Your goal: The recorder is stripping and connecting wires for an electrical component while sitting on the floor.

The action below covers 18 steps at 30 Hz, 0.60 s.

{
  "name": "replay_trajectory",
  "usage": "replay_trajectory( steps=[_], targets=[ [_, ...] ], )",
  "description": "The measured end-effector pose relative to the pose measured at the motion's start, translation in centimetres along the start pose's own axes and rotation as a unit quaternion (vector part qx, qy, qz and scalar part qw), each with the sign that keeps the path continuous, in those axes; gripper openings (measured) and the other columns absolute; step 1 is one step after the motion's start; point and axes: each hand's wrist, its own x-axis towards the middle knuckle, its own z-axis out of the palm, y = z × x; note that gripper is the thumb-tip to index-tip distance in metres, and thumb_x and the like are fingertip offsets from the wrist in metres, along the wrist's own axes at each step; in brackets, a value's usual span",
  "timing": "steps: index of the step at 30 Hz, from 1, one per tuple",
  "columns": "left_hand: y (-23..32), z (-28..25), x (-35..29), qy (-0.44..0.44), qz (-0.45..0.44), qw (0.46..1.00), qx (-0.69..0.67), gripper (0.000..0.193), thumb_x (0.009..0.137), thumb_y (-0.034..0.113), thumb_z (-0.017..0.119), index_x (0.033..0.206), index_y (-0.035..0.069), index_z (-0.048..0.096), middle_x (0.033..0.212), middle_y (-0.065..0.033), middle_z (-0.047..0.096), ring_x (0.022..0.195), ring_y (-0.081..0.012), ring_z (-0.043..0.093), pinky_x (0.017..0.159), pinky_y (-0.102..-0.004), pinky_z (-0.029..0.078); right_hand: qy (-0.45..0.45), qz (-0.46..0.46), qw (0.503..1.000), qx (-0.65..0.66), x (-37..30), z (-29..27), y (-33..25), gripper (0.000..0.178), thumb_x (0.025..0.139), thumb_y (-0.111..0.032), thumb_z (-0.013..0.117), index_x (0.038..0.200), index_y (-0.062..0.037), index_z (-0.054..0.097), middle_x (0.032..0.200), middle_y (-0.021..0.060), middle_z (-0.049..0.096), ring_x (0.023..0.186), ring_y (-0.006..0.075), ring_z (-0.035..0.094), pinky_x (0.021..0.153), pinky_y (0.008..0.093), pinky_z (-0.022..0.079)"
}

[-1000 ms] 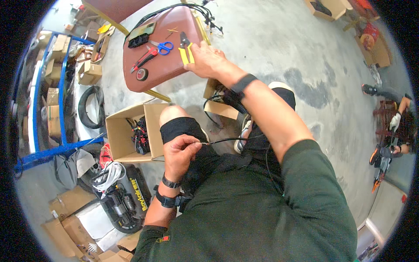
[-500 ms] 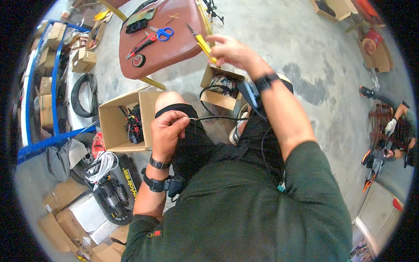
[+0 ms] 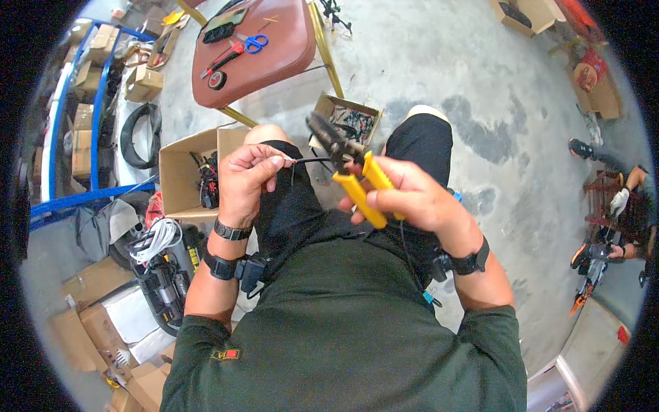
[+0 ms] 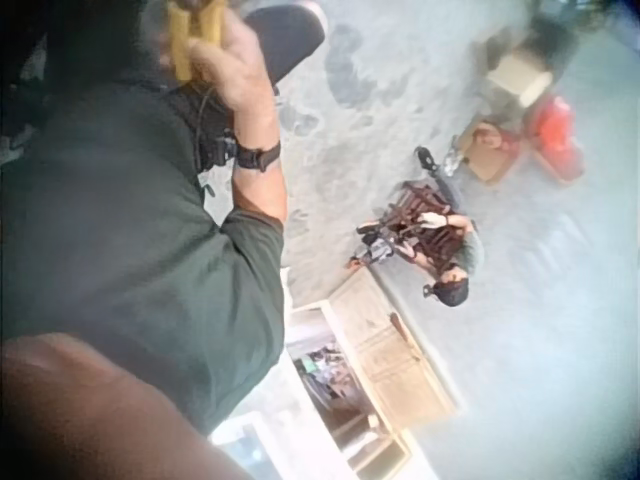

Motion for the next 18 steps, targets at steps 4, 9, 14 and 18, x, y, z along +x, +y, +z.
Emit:
replay_trajectory(
  steps=[4,9,14,18],
  targets=[
    [1.0,1.0,-0.9,0.024,0.027,0.998,0.052,0.006,0.085,0.000,0.066,0.088,-0.003,0.069,0.081,-0.0074,0.070,0.053,-0.0040,0.051,0.047,-0.0170,0.039,-0.055,0.041,0.997,0.018,-1.7,1.7,1.7,0.046,0.093,-0.007,0.052,0.138,-0.0008,0.040,0.125,0.0141,0.056,0.105,0.0221,0.061,0.094,0.0372,0.048],
    [1.6,2.1,-1.6,0.016,0.081,0.990,0.115,0.008,0.084,0.001,0.068,0.091,-0.003,0.070,0.080,-0.0045,0.070,0.054,-0.0029,0.051,0.047,-0.0167,0.039,-0.058,0.032,0.997,0.046,-2.2,2.4,2.9,0.045,0.094,-0.009,0.051,0.138,-0.0001,0.040,0.124,0.0111,0.057,0.104,0.0199,0.062,0.094,0.0361,0.048],
    [1.8,2.5,-2.2,0.001,0.101,0.981,0.168,0.010,0.084,0.002,0.069,0.093,-0.001,0.071,0.078,-0.0015,0.068,0.055,-0.0021,0.051,0.048,-0.0163,0.038,-0.049,0.047,0.998,0.008,-2.5,2.6,2.6,0.043,0.095,-0.011,0.050,0.136,-0.0005,0.042,0.121,0.0109,0.058,0.101,0.0200,0.063,0.090,0.0351,0.050],
    [1.3,2.2,-2.3,-0.006,0.123,0.978,0.166,0.010,0.084,0.003,0.069,0.094,0.000,0.071,0.077,-0.0004,0.067,0.055,-0.0016,0.050,0.048,-0.0160,0.037,-0.032,0.053,0.998,-0.010,-2.6,2.7,2.4,0.040,0.095,-0.013,0.049,0.134,-0.0013,0.044,0.118,0.0101,0.060,0.094,0.0186,0.065,0.084,0.0330,0.052]
  ],
)
